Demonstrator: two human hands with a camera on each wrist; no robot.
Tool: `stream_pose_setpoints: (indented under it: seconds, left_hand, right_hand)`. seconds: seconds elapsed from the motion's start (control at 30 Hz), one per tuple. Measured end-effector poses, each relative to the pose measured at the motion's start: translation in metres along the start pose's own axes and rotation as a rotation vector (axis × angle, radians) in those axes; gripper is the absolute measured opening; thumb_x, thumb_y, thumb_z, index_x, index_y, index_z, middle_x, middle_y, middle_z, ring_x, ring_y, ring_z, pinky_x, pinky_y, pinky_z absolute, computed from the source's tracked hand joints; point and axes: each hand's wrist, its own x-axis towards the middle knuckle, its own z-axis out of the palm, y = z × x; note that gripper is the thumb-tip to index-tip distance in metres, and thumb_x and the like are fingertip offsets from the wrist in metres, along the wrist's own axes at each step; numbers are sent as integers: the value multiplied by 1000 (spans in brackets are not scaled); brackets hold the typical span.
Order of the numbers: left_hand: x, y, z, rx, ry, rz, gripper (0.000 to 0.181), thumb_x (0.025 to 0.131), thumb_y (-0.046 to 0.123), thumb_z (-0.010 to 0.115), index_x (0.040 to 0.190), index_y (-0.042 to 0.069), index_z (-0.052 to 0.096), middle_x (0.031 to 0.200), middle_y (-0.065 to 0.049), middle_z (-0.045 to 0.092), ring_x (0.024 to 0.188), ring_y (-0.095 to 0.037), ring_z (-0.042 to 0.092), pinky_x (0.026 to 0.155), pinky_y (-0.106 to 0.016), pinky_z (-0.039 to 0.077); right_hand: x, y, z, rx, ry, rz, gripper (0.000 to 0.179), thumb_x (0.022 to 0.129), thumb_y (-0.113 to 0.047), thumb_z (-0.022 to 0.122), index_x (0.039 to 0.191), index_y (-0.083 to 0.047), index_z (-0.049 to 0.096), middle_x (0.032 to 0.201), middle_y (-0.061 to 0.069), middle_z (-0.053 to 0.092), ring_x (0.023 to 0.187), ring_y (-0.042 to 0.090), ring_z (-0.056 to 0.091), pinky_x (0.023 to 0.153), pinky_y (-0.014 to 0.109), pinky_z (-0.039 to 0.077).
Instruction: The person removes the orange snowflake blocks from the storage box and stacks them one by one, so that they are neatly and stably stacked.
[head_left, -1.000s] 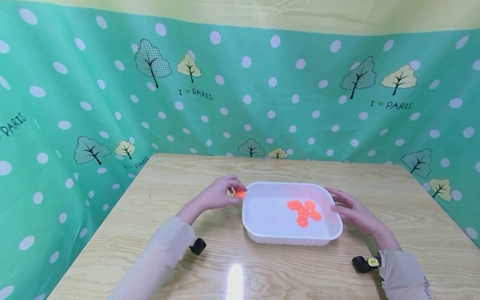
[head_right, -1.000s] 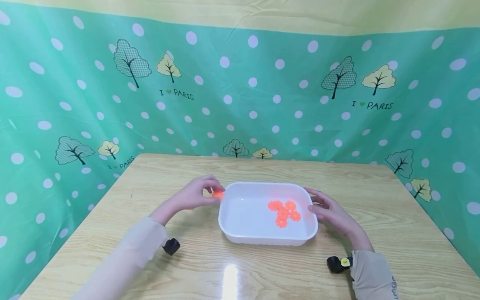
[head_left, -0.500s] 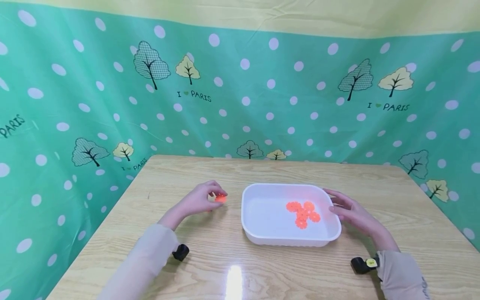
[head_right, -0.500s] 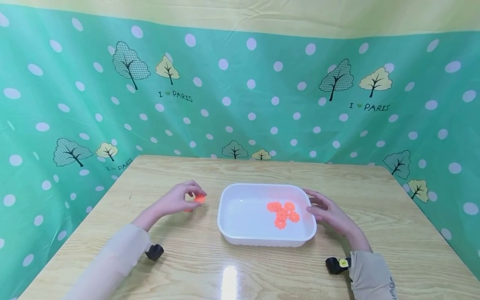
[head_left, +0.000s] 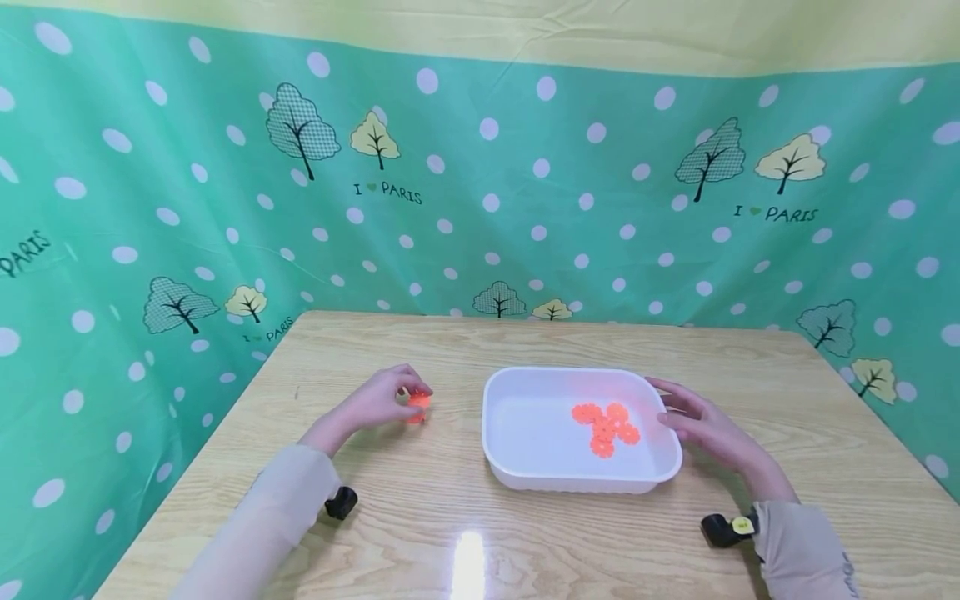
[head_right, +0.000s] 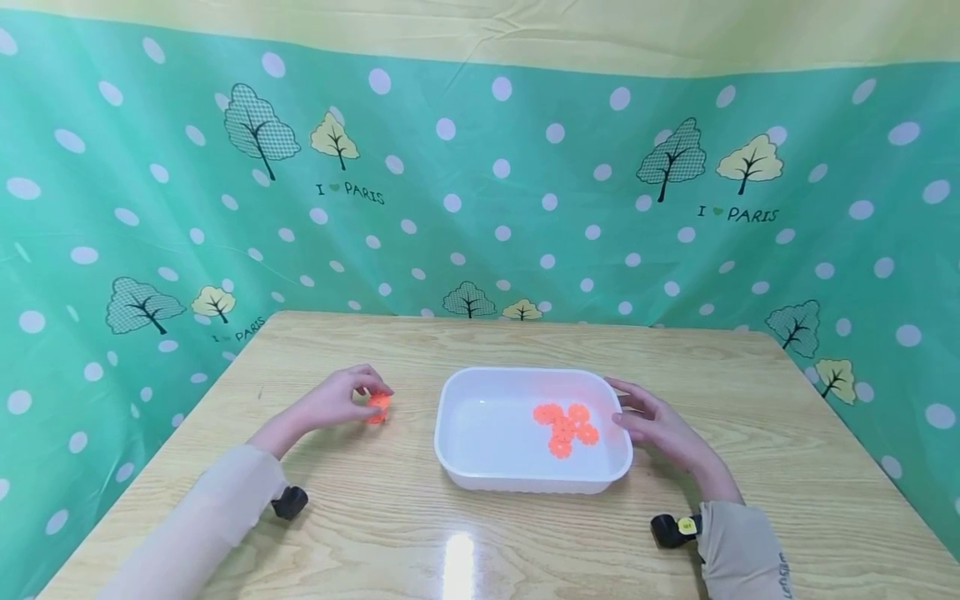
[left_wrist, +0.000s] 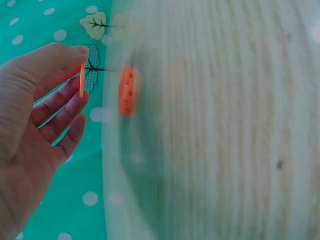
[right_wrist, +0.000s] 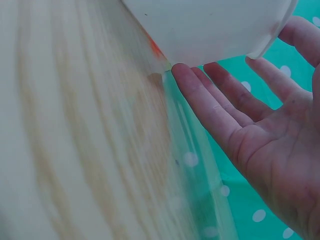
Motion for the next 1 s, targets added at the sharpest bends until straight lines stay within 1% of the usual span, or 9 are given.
stream_pose_setpoints:
  seconds: [0.13,0.27,0.43,0.53,0.6,0.83,1.0]
  left_hand:
    - [-2,-3,2,-3,-4,-34,27,77,17,69,103,12,68,98,4,56,90,-15,52,79,-32,46]
    - [-4,-9,4,-16,1,-47,27,75,15,70,102,13,68,97,3,57,88,-15,52,77,-32,45]
    - [-4,-16,6,-17,1,-24,25,76,14,71,100,11,68,95,3,58,85,-14,52,75,-30,44]
    - [-3,-16,6,-21,-7,-16,26,75,16,72,100,11,68,94,3,58,85,-13,52,74,-29,44]
    - [-2,-16,6,-17,-12,-9,25,74,17,73,99,11,68,94,3,58,84,-13,52,74,-28,44]
    - [-1,-14,8,22,-34,9,21,75,19,72,95,11,69,90,2,57,79,-13,51,70,-25,43]
    - [0,-13,10,45,-33,9,21,75,19,72,95,11,68,89,2,56,76,-12,49,67,-24,42]
  right_hand:
    - [0,1,1,-8,-2,-5,59,91,-27,52,143,-19,27,142,21,31,125,43,33,90,45,44]
    - [0,1,3,-17,-4,-2,58,91,-28,53,143,-20,27,142,20,30,125,43,34,90,47,45]
    - [-1,-1,3,-11,-3,-2,58,91,-28,52,143,-20,27,142,20,30,125,43,34,90,48,44]
    - [0,-1,1,-9,-1,-10,58,91,-27,52,143,-19,27,142,20,30,125,44,33,91,49,43]
    - [0,-1,0,-12,0,-10,58,91,-27,52,143,-19,27,142,20,30,124,43,34,90,49,44]
    - [1,0,0,-4,-2,-3,58,91,-27,52,143,-20,27,139,21,33,119,39,42,87,40,46]
    - [1,1,0,1,-3,-7,58,91,-27,52,143,-20,27,139,20,34,118,38,43,87,38,46]
